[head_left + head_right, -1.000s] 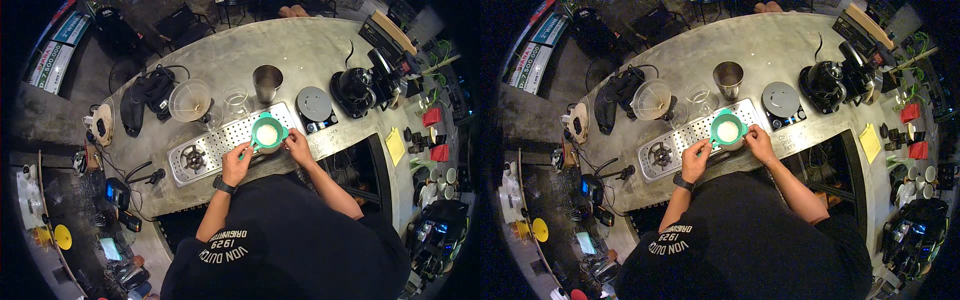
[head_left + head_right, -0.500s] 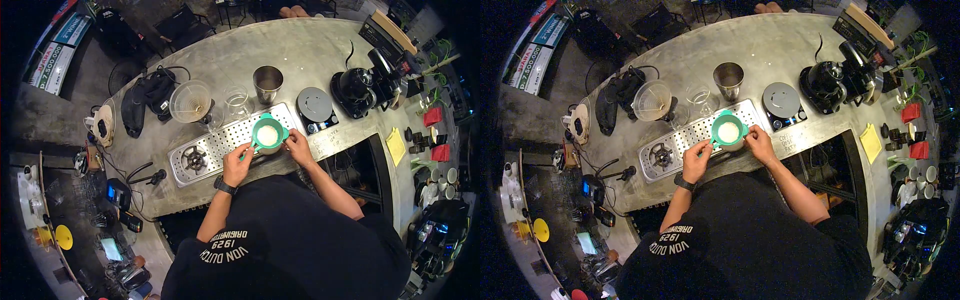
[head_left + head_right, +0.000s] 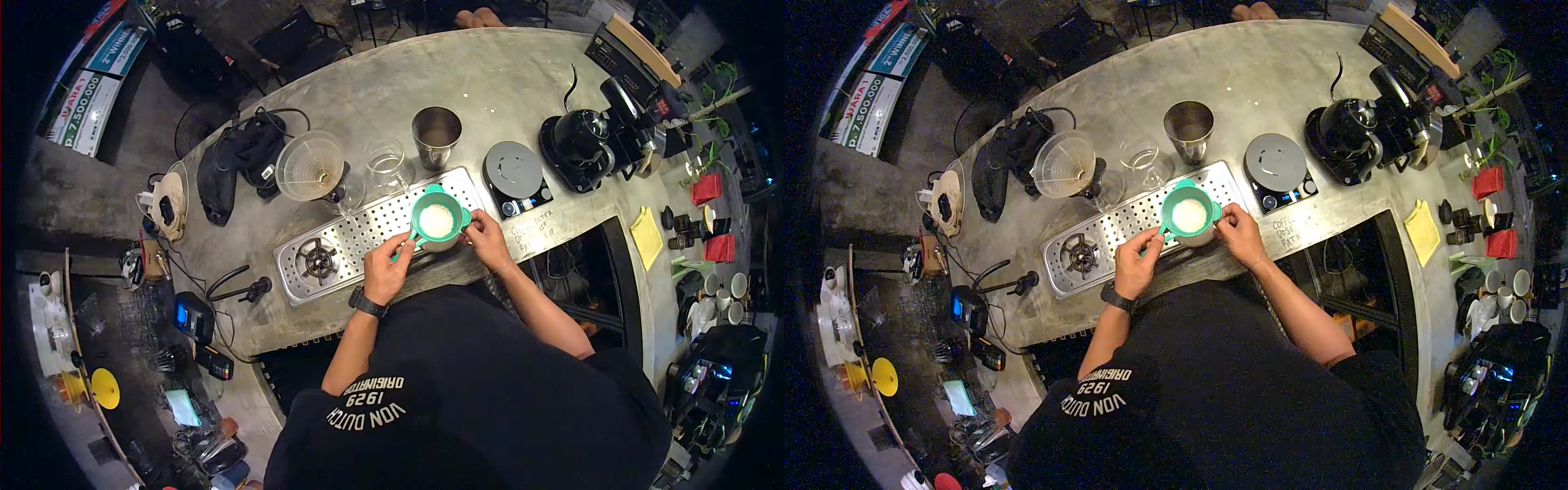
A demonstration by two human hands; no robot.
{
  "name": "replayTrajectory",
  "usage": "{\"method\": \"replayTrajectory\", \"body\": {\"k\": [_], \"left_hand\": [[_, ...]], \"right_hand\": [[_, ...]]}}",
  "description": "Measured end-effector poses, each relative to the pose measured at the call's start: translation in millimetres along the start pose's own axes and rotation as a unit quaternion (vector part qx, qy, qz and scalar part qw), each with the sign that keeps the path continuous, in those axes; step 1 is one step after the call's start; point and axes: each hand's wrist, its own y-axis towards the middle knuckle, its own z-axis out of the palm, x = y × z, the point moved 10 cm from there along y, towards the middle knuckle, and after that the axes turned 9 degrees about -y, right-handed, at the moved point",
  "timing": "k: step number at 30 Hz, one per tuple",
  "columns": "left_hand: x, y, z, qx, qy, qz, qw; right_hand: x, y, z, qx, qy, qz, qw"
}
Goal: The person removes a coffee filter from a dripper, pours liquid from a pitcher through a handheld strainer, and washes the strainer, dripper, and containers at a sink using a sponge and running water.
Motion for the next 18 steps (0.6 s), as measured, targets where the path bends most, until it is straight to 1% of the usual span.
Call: {"method": "replayTrajectory", "body": {"k": [9, 13, 18], "left_hand": [[-0.4, 0.2, 0.3, 0.006, -0.004, -0.004, 1.0], [-0.9, -0.5, 1.7, 0.026, 0.011, -0.037, 0.999], [0.1, -0.9, 2.0, 0.026, 0.01, -0.043, 0.999]], "right_hand": [[2.9, -1.1, 1.9, 0.001, 0.019, 0.008, 1.0], [6.0, -2.1, 2.2, 0.006, 0.02, 0.006, 1.0], [-1.2, 0.0, 2.3, 0.012, 0.025, 0.007, 1.0]]}}
